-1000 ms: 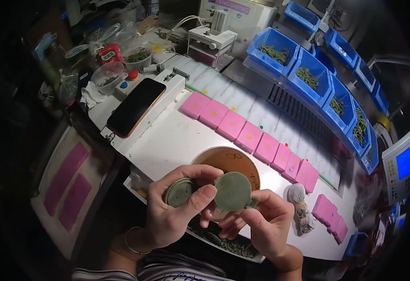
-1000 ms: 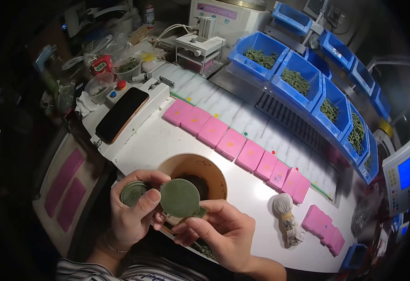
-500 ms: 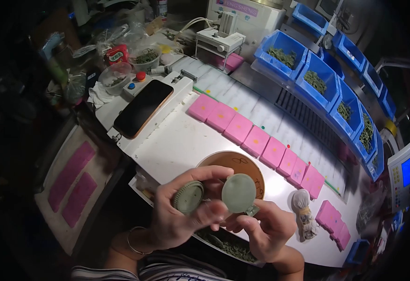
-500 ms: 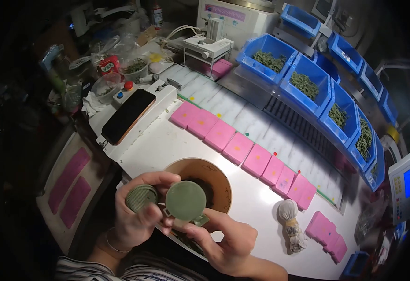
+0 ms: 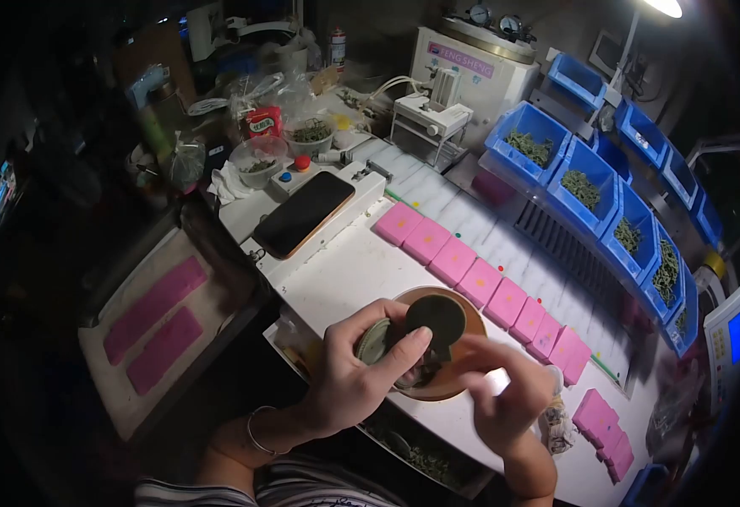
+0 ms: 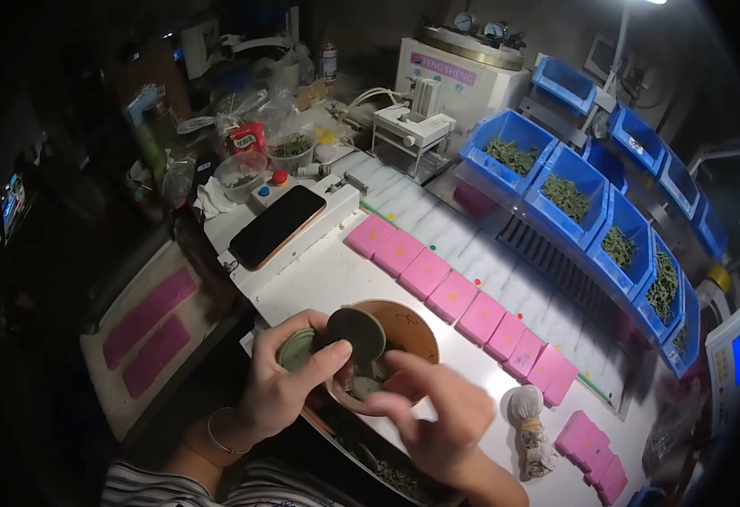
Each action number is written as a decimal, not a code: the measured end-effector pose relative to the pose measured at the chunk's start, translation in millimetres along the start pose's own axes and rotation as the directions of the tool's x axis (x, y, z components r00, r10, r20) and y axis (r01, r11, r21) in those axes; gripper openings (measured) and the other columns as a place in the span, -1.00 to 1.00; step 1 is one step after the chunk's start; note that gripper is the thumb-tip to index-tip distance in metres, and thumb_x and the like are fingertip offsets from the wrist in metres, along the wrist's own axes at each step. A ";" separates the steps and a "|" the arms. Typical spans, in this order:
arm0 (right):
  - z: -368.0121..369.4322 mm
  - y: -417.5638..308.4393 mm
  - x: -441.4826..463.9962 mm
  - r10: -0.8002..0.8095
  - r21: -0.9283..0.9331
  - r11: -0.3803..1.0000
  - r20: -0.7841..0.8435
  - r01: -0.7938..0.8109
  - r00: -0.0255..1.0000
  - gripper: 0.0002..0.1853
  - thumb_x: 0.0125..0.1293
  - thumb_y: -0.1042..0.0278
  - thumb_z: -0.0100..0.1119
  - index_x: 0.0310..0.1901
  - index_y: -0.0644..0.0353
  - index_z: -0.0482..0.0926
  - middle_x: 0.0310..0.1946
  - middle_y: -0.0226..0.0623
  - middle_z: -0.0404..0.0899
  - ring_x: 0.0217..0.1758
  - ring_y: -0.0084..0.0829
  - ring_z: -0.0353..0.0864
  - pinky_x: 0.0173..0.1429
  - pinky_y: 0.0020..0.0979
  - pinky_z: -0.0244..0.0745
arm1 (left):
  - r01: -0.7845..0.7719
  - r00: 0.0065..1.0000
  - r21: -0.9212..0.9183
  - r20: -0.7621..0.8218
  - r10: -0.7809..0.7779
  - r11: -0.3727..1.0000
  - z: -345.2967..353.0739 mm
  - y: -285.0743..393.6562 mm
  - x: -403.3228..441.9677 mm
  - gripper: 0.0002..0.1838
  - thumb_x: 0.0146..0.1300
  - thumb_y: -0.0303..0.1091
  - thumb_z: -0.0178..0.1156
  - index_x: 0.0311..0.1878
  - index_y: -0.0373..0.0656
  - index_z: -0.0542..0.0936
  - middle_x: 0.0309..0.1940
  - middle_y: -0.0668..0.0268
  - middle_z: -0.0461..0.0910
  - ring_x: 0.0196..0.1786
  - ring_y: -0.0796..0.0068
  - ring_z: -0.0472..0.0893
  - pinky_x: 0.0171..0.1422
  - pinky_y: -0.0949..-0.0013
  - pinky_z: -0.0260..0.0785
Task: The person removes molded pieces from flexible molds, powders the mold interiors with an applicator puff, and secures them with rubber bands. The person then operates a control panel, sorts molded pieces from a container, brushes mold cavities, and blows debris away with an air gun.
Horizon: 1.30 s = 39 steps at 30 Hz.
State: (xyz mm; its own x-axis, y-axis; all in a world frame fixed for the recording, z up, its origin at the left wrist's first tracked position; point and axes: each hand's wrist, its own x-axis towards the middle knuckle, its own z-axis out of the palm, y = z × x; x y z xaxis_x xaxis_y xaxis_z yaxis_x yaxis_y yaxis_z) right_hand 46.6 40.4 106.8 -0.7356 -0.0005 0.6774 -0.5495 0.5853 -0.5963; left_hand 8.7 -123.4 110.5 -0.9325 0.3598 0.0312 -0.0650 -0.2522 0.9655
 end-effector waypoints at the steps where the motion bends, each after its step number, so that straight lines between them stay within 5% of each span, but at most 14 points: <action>1: -5.0 8.4 0.6 -0.009 -0.013 1.000 -0.063 0.009 0.998 -0.78 0.12 0.38 0.31 -0.25 0.34 0.58 -0.64 -0.34 0.55 -0.62 -0.52 0.56 -0.49 -0.56 0.45 | -0.007 1.000 -0.001 0.010 0.007 1.000 3.8 0.5 4.9 -0.80 0.27 -0.37 0.15 -0.15 -0.31 0.49 -0.41 0.42 0.52 -0.40 0.76 0.50 -0.35 0.62 0.38; 4: -20.3 14.0 11.2 0.190 0.102 0.979 -0.137 -0.177 0.972 -0.71 0.38 0.28 -0.02 -0.27 0.37 0.58 -0.65 -0.34 0.57 -0.57 -0.58 0.56 -0.47 -0.59 0.44 | -0.055 0.996 0.107 0.071 0.048 0.993 12.2 -11.0 18.9 -0.82 0.21 -0.39 0.19 -0.19 -0.29 0.52 -0.28 0.33 0.48 -0.21 0.64 0.49 -0.06 0.49 0.37; 7: -27.5 16.5 17.0 0.205 0.157 0.971 -0.167 -0.179 0.964 -0.68 0.40 0.27 -0.06 -0.28 0.38 0.58 -0.65 -0.34 0.56 -0.57 -0.59 0.55 -0.47 -0.61 0.43 | -0.321 0.947 0.239 0.100 0.306 0.917 13.1 -21.0 28.1 -0.83 0.16 -0.42 0.23 -0.21 -0.26 0.54 -0.19 0.27 0.46 -0.13 0.54 0.49 0.01 0.45 0.33; 11: -30.2 17.0 17.2 0.254 0.193 0.957 -0.188 -0.218 0.949 -0.65 0.41 0.23 -0.07 -0.28 0.39 0.57 -0.66 -0.34 0.56 -0.57 -0.59 0.56 -0.46 -0.61 0.43 | -0.306 0.952 0.278 0.084 0.294 0.911 17.3 -21.9 24.7 -0.82 0.12 -0.43 0.26 -0.20 -0.23 0.56 -0.18 0.26 0.47 -0.08 0.46 0.48 0.05 0.42 0.32; 16: -27.6 18.2 14.8 0.325 0.246 0.916 0.001 -0.316 0.946 -0.86 0.13 0.57 0.22 -0.24 0.34 0.58 -0.51 -0.30 0.61 -0.49 -0.60 0.59 -0.42 -0.61 0.45 | -0.256 0.966 0.224 0.086 0.242 0.940 21.5 -21.0 21.6 -0.83 0.13 -0.47 0.25 -0.20 -0.25 0.55 -0.22 0.30 0.49 -0.11 0.56 0.48 0.03 0.48 0.33; 18: -27.8 22.5 12.0 0.320 0.249 0.908 0.107 -0.337 0.941 -0.83 0.09 0.56 0.27 -0.24 0.33 0.58 -0.53 -0.32 0.60 -0.50 -0.62 0.58 -0.43 -0.62 0.45 | -0.208 0.976 0.124 0.095 0.197 0.970 23.2 -23.0 21.7 -0.84 0.15 -0.52 0.24 -0.19 -0.27 0.54 -0.19 0.33 0.49 -0.09 0.64 0.48 0.02 0.54 0.35; 21: -28.2 29.3 9.4 0.297 0.228 0.920 0.127 -0.319 0.946 -0.84 0.11 0.56 0.25 -0.23 0.33 0.57 -0.51 -0.33 0.60 -0.50 -0.62 0.58 -0.44 -0.62 0.44 | -0.170 0.983 0.252 0.118 0.144 0.953 23.6 -26.5 22.5 -0.83 0.19 -0.52 0.21 -0.16 -0.31 0.52 -0.20 0.32 0.53 -0.12 0.64 0.50 -0.01 0.55 0.38; 23: -30.7 27.9 8.9 0.277 0.222 0.929 0.116 -0.297 0.954 -0.85 0.13 0.56 0.23 -0.23 0.33 0.57 -0.50 -0.33 0.60 -0.49 -0.61 0.58 -0.44 -0.61 0.45 | -0.460 0.883 0.491 0.164 0.440 0.740 22.9 -29.7 24.9 -0.81 0.21 -0.50 0.19 -0.12 -0.33 0.51 -0.21 0.33 0.55 -0.15 0.66 0.51 -0.01 0.55 0.38; 25: -30.0 16.8 12.6 0.370 0.380 0.842 0.108 -0.382 0.923 -0.86 0.20 0.55 0.16 -0.20 0.34 0.56 -0.44 -0.31 0.61 -0.46 -0.59 0.58 -0.46 -0.61 0.43 | -0.324 0.945 0.164 0.000 0.328 0.932 27.2 -24.2 20.5 -0.85 0.22 -0.40 0.20 -0.22 -0.28 0.52 -0.43 0.36 0.56 -0.34 0.65 0.55 -0.18 0.54 0.39; 28: -23.5 22.4 8.8 0.328 0.337 0.873 0.133 -0.353 0.935 -0.84 0.31 0.53 -0.01 -0.15 0.32 0.54 -0.40 -0.30 0.61 -0.41 -0.57 0.59 -0.44 -0.62 0.41 | -0.239 0.954 0.088 -0.167 0.251 0.967 -16.3 5.5 6.2 -0.83 0.29 -0.38 0.13 -0.20 -0.31 0.47 -0.40 0.32 0.54 -0.44 0.62 0.54 -0.33 0.56 0.40; 34: -11.8 45.3 2.4 0.219 0.228 0.948 0.034 -0.221 0.975 -0.79 0.39 0.43 -0.08 -0.21 0.38 0.53 -0.55 -0.37 0.51 -0.55 -0.68 0.43 -0.50 -0.69 0.25 | -0.417 0.514 0.165 -0.768 0.382 0.894 -212.4 33.4 -78.9 -0.86 0.25 -0.36 0.15 -0.27 -0.25 0.52 -0.40 0.23 0.59 -0.37 0.45 0.62 -0.24 0.46 0.51; 37: -17.5 63.7 1.9 0.145 0.178 0.975 -0.056 -0.133 0.988 -0.69 0.43 0.29 -0.14 -0.21 0.38 0.53 -0.55 -0.35 0.49 -0.57 -0.66 0.41 -0.52 -0.67 0.23 | -0.581 0.127 0.124 -0.962 0.241 0.804 -311.8 38.4 -166.9 -0.92 0.17 -0.55 0.10 -0.29 -0.37 0.51 -0.40 0.15 0.58 -0.29 0.30 0.63 -0.08 0.41 0.59; 38: -26.6 31.5 3.7 0.239 0.221 0.948 -0.008 -0.231 0.971 -0.79 0.34 0.39 0.03 -0.18 0.36 0.58 -0.37 -0.11 0.62 -0.45 -0.37 0.60 -0.44 -0.45 0.50 | -0.660 -0.004 0.167 -0.976 0.220 0.732 -355.1 31.1 -200.4 -0.93 0.17 -0.60 0.06 -0.33 -0.45 0.48 -0.39 0.05 0.57 -0.29 0.22 0.64 -0.13 0.40 0.63; 39: -22.0 21.9 5.9 0.118 0.171 0.980 -0.100 -0.099 0.988 -0.76 0.34 0.37 0.04 -0.27 0.42 0.58 -0.52 -0.16 0.59 -0.56 -0.47 0.53 -0.55 -0.53 0.37 | -0.662 -0.156 0.204 -0.979 0.134 0.722 -380.6 33.1 -231.7 -0.92 0.17 -0.63 0.04 -0.34 -0.50 0.45 -0.37 -0.01 0.56 -0.31 0.19 0.64 -0.20 0.39 0.65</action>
State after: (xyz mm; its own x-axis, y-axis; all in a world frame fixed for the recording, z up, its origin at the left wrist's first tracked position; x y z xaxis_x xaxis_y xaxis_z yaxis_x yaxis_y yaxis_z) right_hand 39.0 71.0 107.2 -0.7516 0.1497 0.6424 -0.5335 0.4348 -0.7255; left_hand 87.5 -557.0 36.9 -0.2111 -0.9689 -0.1288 0.6425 -0.2369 0.7287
